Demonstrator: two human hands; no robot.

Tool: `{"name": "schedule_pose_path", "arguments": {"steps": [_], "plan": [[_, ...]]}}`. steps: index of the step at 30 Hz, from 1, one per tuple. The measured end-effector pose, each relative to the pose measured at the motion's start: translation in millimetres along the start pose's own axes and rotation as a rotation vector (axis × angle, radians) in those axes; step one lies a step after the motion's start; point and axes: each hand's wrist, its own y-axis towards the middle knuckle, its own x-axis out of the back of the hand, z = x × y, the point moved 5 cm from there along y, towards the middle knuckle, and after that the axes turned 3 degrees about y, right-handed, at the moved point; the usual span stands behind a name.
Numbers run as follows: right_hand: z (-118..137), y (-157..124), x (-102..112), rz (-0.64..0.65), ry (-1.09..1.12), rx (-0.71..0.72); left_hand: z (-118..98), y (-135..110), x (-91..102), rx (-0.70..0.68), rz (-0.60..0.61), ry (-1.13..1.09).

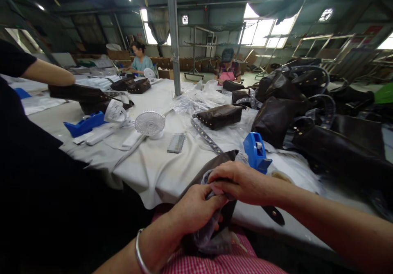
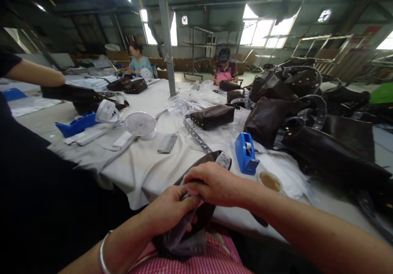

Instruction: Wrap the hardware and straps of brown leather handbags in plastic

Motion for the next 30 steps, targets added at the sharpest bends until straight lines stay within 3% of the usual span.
{"name": "schedule_pose_path", "arguments": {"steps": [3,9,16,19,23,26,30], "plan": [[-1.8,-1.9,6.4,0.026,-0.041,-0.101,1.9,0.4,-3.4,-0.030,-0.003,0.008],[2.9,5.5,3.0,0.177,-0.172,-0.001,1.1,-1.9,-6.9,-0.058,-0.012,0.050],[-2.6,10.3,-1.0,0.195,-0.162,-0.086,-0.3,-4.5,-10.9,-0.080,-0.001,0.069],[6.1,7.9,-4.8,0.129,-0.261,-0.010,0.6,-3.5,-10.9,-0.062,-0.002,0.057],[15.3,-1.3,-9.3,0.031,-0.330,0.210,2.5,-2.4,-9.5,-0.028,-0.007,0.042],[16.5,-12.1,-9.0,0.042,-0.323,0.354,3.8,-1.9,-8.0,-0.007,-0.017,0.013],[12.1,-25.8,-9.1,0.084,-0.439,0.386,6.0,-0.9,-6.5,0.044,-0.031,-0.035]]}}
